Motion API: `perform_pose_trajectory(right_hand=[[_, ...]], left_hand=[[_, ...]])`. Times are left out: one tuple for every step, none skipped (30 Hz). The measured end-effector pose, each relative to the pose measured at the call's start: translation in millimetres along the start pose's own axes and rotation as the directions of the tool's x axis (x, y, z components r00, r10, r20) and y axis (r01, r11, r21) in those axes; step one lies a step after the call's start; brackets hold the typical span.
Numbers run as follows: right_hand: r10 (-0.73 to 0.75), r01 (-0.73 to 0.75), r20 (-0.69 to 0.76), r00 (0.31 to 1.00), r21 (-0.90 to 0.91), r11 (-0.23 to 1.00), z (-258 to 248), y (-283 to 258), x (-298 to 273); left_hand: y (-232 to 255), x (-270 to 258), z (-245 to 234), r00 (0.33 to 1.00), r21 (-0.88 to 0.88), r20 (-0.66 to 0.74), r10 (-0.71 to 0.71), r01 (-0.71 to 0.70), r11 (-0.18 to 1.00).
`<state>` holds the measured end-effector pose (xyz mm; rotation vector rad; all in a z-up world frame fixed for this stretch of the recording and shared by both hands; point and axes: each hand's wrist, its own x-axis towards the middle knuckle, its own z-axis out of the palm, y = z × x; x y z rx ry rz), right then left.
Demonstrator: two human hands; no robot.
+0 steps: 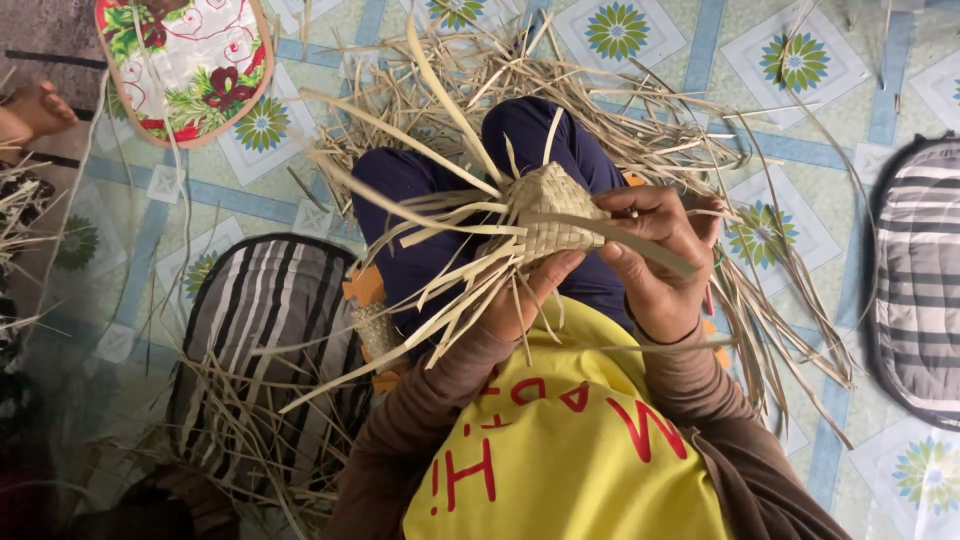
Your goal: Weaving thin strips of natural fiber together to form a small basket or pouch.
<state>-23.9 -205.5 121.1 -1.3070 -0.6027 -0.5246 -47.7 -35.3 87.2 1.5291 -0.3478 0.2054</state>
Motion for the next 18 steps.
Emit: perform_pose_trajectory(right_hand=[[0.001, -0.001, -0.001, 1.000, 0.000, 1.000, -0.3, 2.2, -1.2], [0.020, -0.020, -0.009, 1.000, 0.057, 0.998, -0.5, 4.6, -2.3], [0.041, -0.039, -0.016, 0.999, 0.114, 0.993, -0.9, 6.9, -3.6], [0.042, -0.040, -0.016, 0.999, 0.114, 0.993, -1.1, 7.6, -3.4], [0.035, -0.034, -0.015, 0.999, 0.098, 0.995, -1.0, 8.3, -3.3], [0.028, -0.027, -0.015, 0.999, 0.082, 0.996, -0.9, 9.0, -3.2], [0.030, -0.029, -0.014, 0.999, 0.083, 0.996, -0.9, 10.9, -4.8], [0.022, -0.020, -0.022, 1.000, 0.070, 0.997, -0.8, 12.7, -6.4], [0.013, -0.011, -0.031, 0.999, 0.058, 0.998, -0.7, 14.6, -7.9], [0.013, -0.012, -0.030, 0.999, 0.058, 0.998, -1.0, 12.4, -6.5], [0.039, -0.039, -0.017, 0.999, 0.026, 0.999, -1.4, 10.3, -4.8], [0.066, -0.066, -0.004, 0.998, -0.007, 0.998, -1.7, 8.2, -3.1], [0.065, -0.065, -0.002, 0.998, -0.006, 0.998, -2.3, 10.0, -3.1], [0.056, -0.056, -0.001, 0.998, -0.014, 0.998, -2.8, 11.7, -3.1], [0.046, -0.046, 0.001, 0.999, -0.021, 0.999, -3.2, 13.4, -3.0], [0.046, -0.045, 0.004, 0.999, -0.020, 0.999, -4.4, 14.3, -2.9], [0.051, -0.051, 0.009, 0.999, -0.042, 0.998, -5.5, 15.0, -3.2], [0.056, -0.055, 0.013, 0.998, -0.064, 0.996, -6.7, 15.9, -3.4]], left_hand=[[-5.6, -0.8, 2.4, 1.000, 0.000, 0.000, -0.001, 0.001, 1.000], [-11.3, -1.6, 4.7, 1.000, -0.005, -0.009, 0.001, -0.001, 1.000], [-17.2, -2.5, 7.2, 1.000, -0.010, -0.019, 0.002, -0.002, 1.000], [-23.0, -3.1, 9.0, 1.000, -0.010, -0.020, 0.001, -0.001, 1.000], [-28.8, -3.7, 10.6, 1.000, -0.015, -0.030, 0.002, -0.002, 1.000], [-34.6, -4.4, 12.0, 0.999, -0.019, -0.041, 0.003, -0.004, 1.000], [-40.7, -4.7, 14.8, 0.999, -0.019, -0.042, 0.002, -0.002, 1.000], [-46.7, -5.1, 17.5, 0.999, -0.025, -0.053, 0.003, -0.004, 1.000], [-52.7, -5.3, 20.3, 0.998, -0.030, -0.064, 0.005, -0.007, 1.000], [-57.6, -7.3, 19.5, 0.998, -0.030, -0.065, 0.004, -0.006, 1.000], [-62.4, -8.9, 18.9, 0.997, -0.035, -0.076, 0.007, -0.010, 0.999], [-67.2, -10.6, 18.2, 0.996, -0.040, -0.087, 0.010, -0.014, 0.999], [-42.7, -4.3, 12.9, 0.996, -0.039, -0.089, 0.011, -0.015, 0.999], [-18.2, 1.8, 7.6, 0.998, -0.054, -0.068, 0.014, -0.018, 0.998], [6.4, 7.8, 2.3, 0.999, -0.070, -0.048, 0.017, -0.020, 0.997], [0.9, 8.3, 2.4, 0.999, -0.069, -0.051, 0.018, -0.022, 0.997], [-4.6, 8.5, 2.6, 0.995, -0.115, -0.085, 0.054, -0.064, 0.991], [-10.1, 8.7, 2.8, 0.989, -0.159, -0.122, 0.088, -0.107, 0.981]])
